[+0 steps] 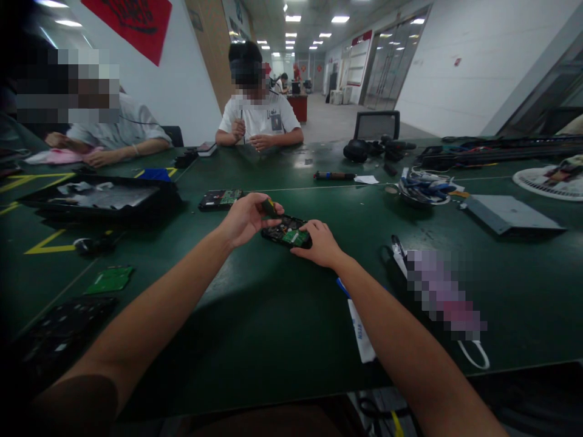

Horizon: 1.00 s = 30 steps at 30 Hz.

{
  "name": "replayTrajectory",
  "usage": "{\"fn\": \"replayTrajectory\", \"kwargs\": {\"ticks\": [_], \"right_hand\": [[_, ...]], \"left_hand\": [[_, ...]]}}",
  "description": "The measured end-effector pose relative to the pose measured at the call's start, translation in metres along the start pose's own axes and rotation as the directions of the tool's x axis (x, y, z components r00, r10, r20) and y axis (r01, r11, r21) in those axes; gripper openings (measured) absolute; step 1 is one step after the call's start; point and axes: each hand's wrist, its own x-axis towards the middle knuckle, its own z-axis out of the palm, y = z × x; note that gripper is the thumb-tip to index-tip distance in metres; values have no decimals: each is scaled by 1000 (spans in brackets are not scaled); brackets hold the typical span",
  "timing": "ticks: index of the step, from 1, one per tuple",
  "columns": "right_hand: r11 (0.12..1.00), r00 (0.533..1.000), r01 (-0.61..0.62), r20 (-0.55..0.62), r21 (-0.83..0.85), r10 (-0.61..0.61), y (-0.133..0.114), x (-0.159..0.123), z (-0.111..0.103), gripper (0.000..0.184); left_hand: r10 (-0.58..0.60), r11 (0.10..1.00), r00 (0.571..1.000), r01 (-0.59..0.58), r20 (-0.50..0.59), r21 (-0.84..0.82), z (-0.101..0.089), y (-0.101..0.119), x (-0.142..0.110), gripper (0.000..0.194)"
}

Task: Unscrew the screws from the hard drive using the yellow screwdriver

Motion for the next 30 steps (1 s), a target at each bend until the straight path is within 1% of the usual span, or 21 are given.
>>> {"fn": "replayTrajectory", "kwargs": {"ticks": [3, 5, 7, 10, 13, 19, 23, 25, 27, 30], "right_hand": [[1000, 1000, 16, -7, -6, -16, 1, 1, 1, 66], [1000, 1000, 22, -14, -7, -22, 2, 1, 2, 66], [1000, 1000, 20, -17, -8, -20, 2, 1, 2, 66], [1000, 1000, 19, -12, -6, -19, 1, 1, 2, 66], [1000, 1000, 16, -11, -3, -17, 0, 1, 1, 67], [1000, 1000, -7, -3, 12, 7, -2, 0, -1, 68], [1000, 1000, 3, -4, 7, -3, 0, 0, 0, 66], [1000, 1000, 6, -7, 4, -6, 1, 0, 1, 66], [1000, 1000, 8, -10, 1, -8, 2, 0, 1, 66], [1000, 1000, 4, -6, 2, -3, 2, 0, 2, 67]], "left_hand": [[55, 998, 998, -55, 5, 42, -2, -2, 2, 13], [70, 995, 997, -71, 19, 75, -3, -2, 3, 14], [43, 996, 998, -46, 42, 77, -2, -1, 2, 17], [0, 1000, 999, -1, 51, 28, 1, 0, -1, 20], [6, 1000, 999, -6, 40, -5, 2, -1, -1, 16], [74, 988, 997, -74, 8, 137, -6, -3, 3, 20], [28, 995, 999, -32, 40, 92, -2, -2, 0, 21], [18, 998, 999, -19, 28, 51, 1, -2, -1, 19], [42, 998, 999, -43, 15, 47, 1, -2, -1, 16], [111, 986, 994, -112, 10, 128, -3, -3, 2, 15]]}}
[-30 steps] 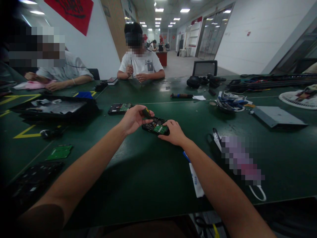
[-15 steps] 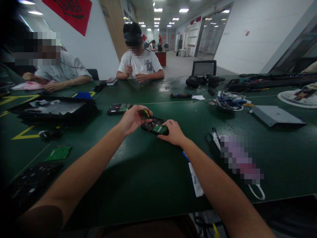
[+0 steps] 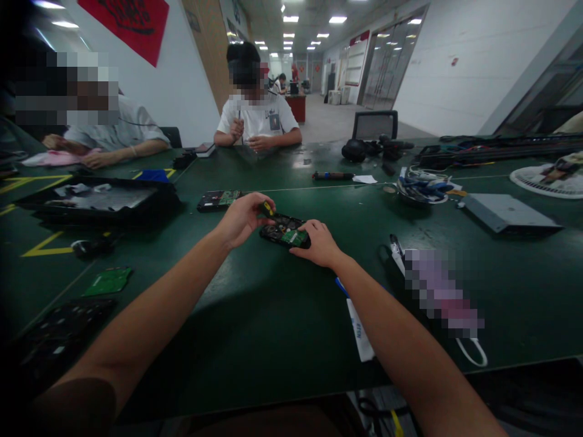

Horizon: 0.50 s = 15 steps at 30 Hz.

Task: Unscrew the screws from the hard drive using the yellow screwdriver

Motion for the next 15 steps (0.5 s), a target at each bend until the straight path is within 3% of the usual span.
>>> {"fn": "replayTrajectory", "kwargs": {"ticks": [3, 9, 15], "right_hand": [[1000, 1000, 6, -5, -6, -6, 0, 1, 1, 68], [1000, 1000, 22, -6, -11, -22, -2, 1, -1, 66], [1000, 1000, 1, -2, -9, -1, -5, 0, -3, 69]], "left_hand": [[26, 998, 1000, -26, 2, 53, -2, -1, 1, 17], [-53, 998, 998, 54, 32, -44, 3, 0, -3, 21], [-9, 1000, 1000, 9, 1, 6, 3, 0, -1, 17]]}}
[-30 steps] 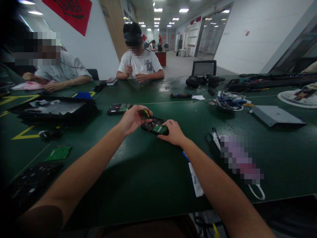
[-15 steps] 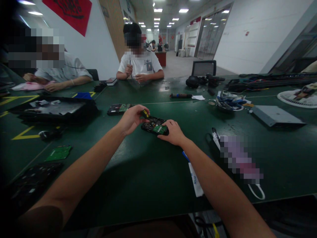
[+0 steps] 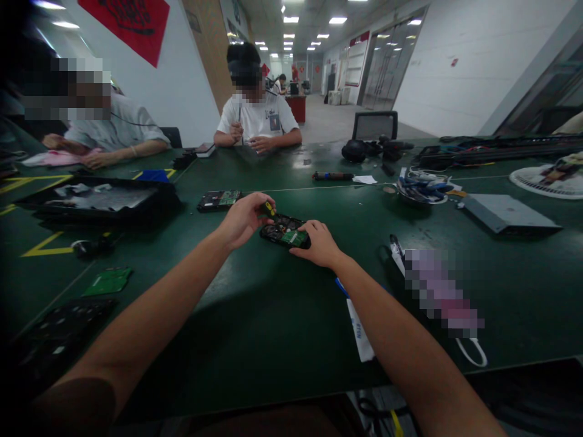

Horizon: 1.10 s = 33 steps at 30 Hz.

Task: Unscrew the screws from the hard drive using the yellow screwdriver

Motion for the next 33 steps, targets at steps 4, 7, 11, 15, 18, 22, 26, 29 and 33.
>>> {"fn": "replayTrajectory", "kwargs": {"ticks": [4, 7, 11, 15, 18, 22, 26, 29, 33], "right_hand": [[1000, 1000, 2, 2, -2, -2, 2, 0, 1, 67], [1000, 1000, 2, 7, 2, -2, 3, 0, 1, 67], [1000, 1000, -10, 13, 16, 10, 2, 0, 0, 68], [1000, 999, -25, 25, 16, 25, 0, 0, -1, 68], [1000, 1000, -3, 18, 9, 3, 1, 0, -1, 67], [1000, 1000, 11, 5, -2, -11, 3, 1, 2, 66], [1000, 1000, 14, -5, -1, -14, 3, 1, 2, 67], [1000, 1000, 2, 0, 7, -2, 3, 0, 2, 67], [1000, 1000, 0, 5, 15, 0, 2, 0, 1, 66]], "left_hand": [[-56, 997, 997, 59, 45, -53, -1, -1, 1, 21], [-60, 995, 998, 61, 18, -77, 0, -2, 0, 20], [29, 999, 999, -29, -15, 17, 0, -1, 0, 16], [23, 999, 1000, -24, 8, 46, 1, 0, 0, 18], [-38, 999, 998, 39, 51, -15, 3, 0, -2, 20], [-7, 1000, 1000, 8, 27, -29, 4, 0, -2, 16], [65, 997, 998, -64, -22, 40, 1, 1, 0, 16], [24, 999, 999, -23, -24, 25, 0, 0, 1, 19], [-21, 999, 999, 20, -28, -42, 1, 0, 0, 20]]}}
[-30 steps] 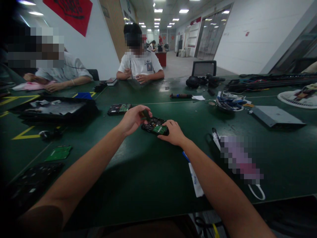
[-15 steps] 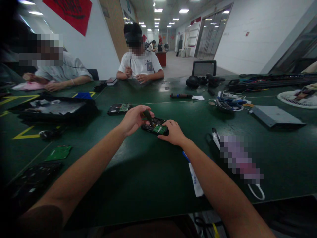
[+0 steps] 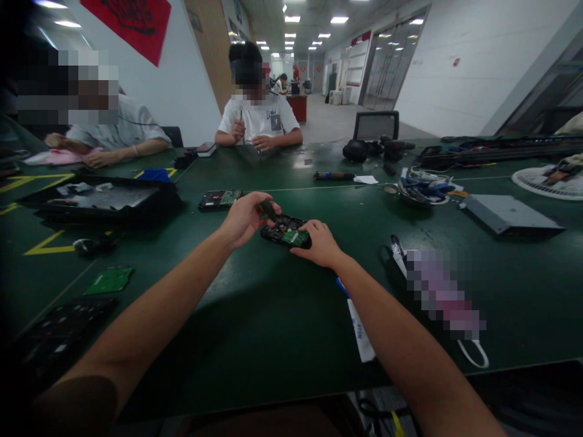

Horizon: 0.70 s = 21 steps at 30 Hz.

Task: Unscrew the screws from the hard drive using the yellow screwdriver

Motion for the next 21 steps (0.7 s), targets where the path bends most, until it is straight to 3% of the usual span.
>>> {"fn": "replayTrajectory", "kwargs": {"ticks": [6, 12, 18, 21], "right_hand": [[1000, 1000, -22, 13, 8, 22, -1, 0, -1, 68], [1000, 1000, -3, 3, -6, 3, 0, 0, 0, 66], [1000, 1000, 9, -3, -8, -9, 1, 1, 1, 66], [1000, 1000, 6, -4, -10, -7, 1, 0, 1, 67]], "left_hand": [[97, 989, 995, -93, -34, 117, -2, 2, -1, 16], [5, 1000, 998, -6, 67, 13, 0, 2, -2, 19], [43, 998, 999, -43, 1, 50, 1, 1, 0, 14], [60, 994, 998, -62, 24, 94, -1, 2, 0, 15]]}}
